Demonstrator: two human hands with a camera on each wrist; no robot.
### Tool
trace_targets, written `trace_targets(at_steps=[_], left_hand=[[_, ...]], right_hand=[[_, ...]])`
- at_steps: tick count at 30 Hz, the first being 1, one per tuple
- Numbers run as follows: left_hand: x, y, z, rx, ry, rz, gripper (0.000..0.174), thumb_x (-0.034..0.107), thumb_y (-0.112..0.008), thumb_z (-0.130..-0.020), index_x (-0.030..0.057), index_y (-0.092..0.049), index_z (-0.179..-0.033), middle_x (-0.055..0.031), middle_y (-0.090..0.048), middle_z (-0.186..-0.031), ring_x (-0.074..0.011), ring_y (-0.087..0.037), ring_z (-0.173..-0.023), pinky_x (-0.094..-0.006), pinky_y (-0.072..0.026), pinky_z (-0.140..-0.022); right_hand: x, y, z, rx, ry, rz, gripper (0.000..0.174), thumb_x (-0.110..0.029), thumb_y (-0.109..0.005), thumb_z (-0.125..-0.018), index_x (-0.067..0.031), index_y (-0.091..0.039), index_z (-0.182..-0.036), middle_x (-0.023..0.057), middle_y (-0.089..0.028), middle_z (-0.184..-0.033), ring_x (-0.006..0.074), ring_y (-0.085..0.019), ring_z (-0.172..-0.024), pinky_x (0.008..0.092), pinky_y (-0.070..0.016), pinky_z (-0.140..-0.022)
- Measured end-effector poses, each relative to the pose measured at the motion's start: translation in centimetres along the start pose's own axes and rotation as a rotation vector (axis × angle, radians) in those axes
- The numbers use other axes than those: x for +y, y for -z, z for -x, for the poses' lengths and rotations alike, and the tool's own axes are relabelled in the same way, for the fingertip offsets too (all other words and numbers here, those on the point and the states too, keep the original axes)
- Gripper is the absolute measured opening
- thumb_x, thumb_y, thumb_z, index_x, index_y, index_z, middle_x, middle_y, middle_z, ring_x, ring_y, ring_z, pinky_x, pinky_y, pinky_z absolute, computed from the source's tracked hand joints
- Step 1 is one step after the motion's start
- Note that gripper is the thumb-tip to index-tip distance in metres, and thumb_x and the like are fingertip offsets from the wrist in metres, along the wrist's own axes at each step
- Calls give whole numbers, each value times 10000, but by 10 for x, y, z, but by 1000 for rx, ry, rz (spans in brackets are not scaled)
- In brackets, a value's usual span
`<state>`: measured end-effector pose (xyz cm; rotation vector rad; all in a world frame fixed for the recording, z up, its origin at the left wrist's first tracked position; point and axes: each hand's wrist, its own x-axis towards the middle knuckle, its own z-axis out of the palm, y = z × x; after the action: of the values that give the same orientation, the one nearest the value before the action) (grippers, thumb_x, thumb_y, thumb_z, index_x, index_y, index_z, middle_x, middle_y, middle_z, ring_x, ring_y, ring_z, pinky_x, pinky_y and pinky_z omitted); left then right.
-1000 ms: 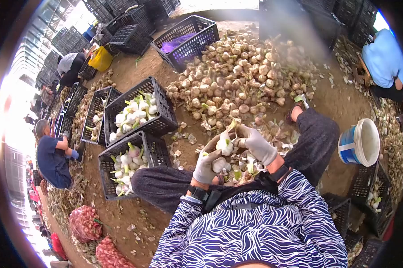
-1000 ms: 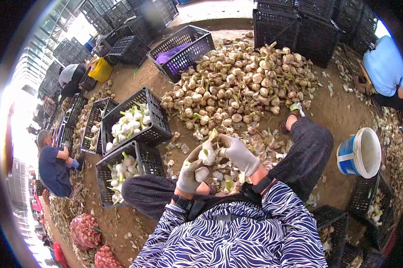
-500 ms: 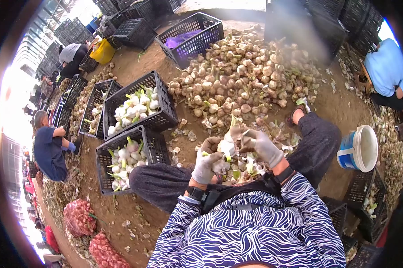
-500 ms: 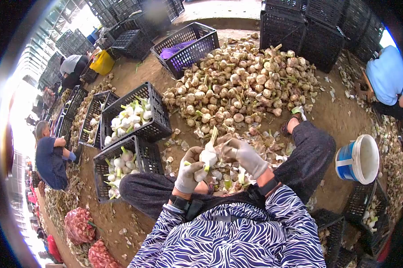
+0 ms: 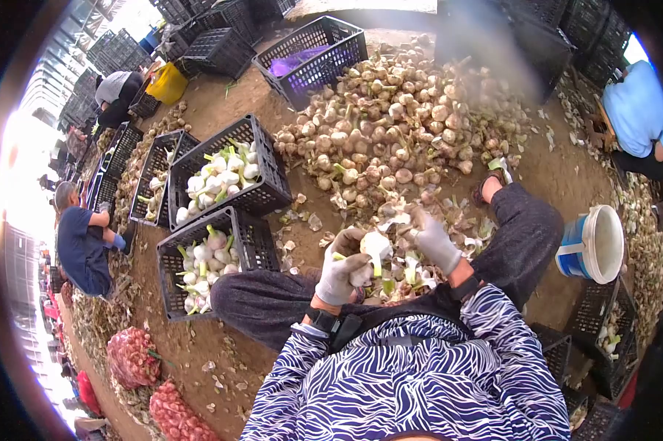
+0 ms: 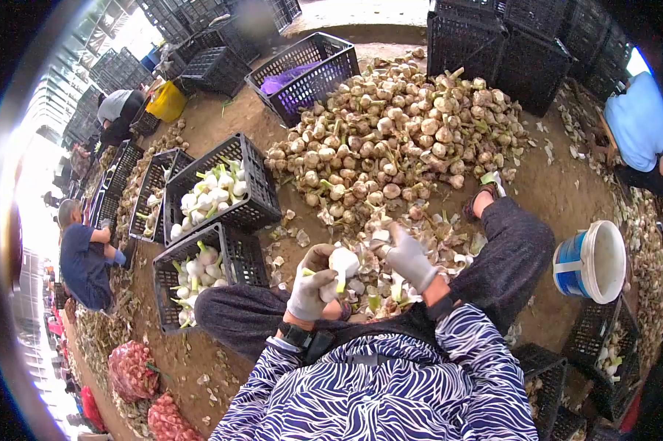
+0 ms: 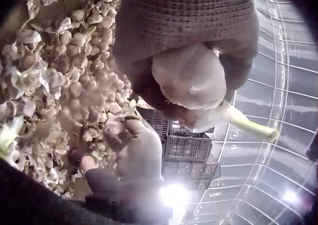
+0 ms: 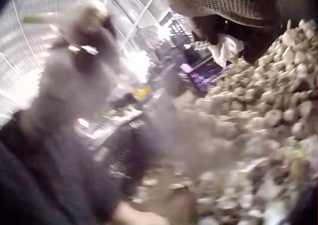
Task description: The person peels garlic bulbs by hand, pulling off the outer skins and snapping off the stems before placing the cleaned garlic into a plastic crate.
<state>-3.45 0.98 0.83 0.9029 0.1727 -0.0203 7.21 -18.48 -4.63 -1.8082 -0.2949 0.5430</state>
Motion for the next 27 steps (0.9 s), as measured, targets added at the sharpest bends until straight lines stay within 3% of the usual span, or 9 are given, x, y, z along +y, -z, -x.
trace_targets(at_steps=[1, 2, 3, 8, 11, 14, 17, 23, 27], left_hand=[[-3, 1, -1, 49, -5, 1, 367, 2, -674, -768, -11, -571, -1120, -104, -661, -1042, -182, -644, -936, -281, -516, -828], [-2, -2, -2, 95, -4, -43, 381, 0, -671, -777, -15, -574, -1145, -104, -662, -1053, -183, -647, -932, -277, -517, -827], [0, -7, -3, 138, -5, -89, 395, -1, -669, -786, -20, -578, -1170, -104, -662, -1063, -185, -650, -927, -273, -519, -826], [1, -7, -7, 144, -166, -677, 326, 70, -665, -838, -45, -648, -1143, -93, -676, -1026, -153, -638, -895, -272, -507, -806], [-2, -4, -5, 163, -273, -996, 268, 98, -681, -837, -43, -690, -1065, -118, -703, -961, -179, -664, -833, -286, -514, -760], [13, -25, 1, 178, -350, -1269, 255, 89, -702, -793, -21, -704, -1024, -184, -698, -892, -273, -686, -803, -320, -523, -726], [4, -18, 1, 177, -377, -1364, 229, 88, -687, -803, -12, -710, -1008, -178, -696, -882, -287, -688, -785, -329, -527, -708], [0, -30, -7, 205, -523, -1475, 136, 58, -658, -810, -8, -701, -921, -172, -681, -821, -265, -679, -708, -321, -521, -647], [-10, -26, -19, 357, -371, -1086, 108, 45, -614, -850, -19, -688, -894, -89, -675, -761, -147, -629, -648, -270, -496, -606]], right_hand=[[-20, 0, 11, -195, -120, -424, 420, -270, -586, -944, 23, -530, -1239, 87, -625, -1055, 160, -573, -1049, 309, -463, -910], [-44, 1, 23, -273, 26, -429, 378, -251, -582, -959, 30, -557, -1210, 48, -623, -1012, 130, -588, -940, 277, -484, -841], [-45, 2, 22, -392, -110, -423, 439, -149, -650, -892, 8, -534, -1284, 42, -629, -1064, 127, -633, -952, 276, -551, -754], [-49, -5, 22, -236, 24, -380, 327, -116, -689, -871, 26, -620, -1157, 20, -656, -1040, 100, -587, -906, 272, -490, -813], [-53, -9, 24, -166, 184, -432, 320, -144, -714, -839, -1, -639, -1115, 61, -686, -972, 161, -645, -853, 305, -506, -756], [-48, -7, 24, -83, 284, 50, 293, -186, -742, -788, -21, -645, -1010, 144, -667, -905, 281, -661, -827, 348, -508, -715], [-59, -5, 27, 21, 409, 244, 294, -234, -759, -754, -25, -624, -909, 194, -618, -862, 364, -627, -816, 391, -499, -672], [-57, -4, 28, 103, 440, 282, 305, -250, -771, -745, -21, -622, -883, 175, -613, -824, 360, -622, -784, 398, -491, -644], [-55, -6, 27, 94, 375, 115, 316, -147, -770, -751, 14, -642, -990, 151, -671, -902, 267, -668, -829, 336, -520, -718]])
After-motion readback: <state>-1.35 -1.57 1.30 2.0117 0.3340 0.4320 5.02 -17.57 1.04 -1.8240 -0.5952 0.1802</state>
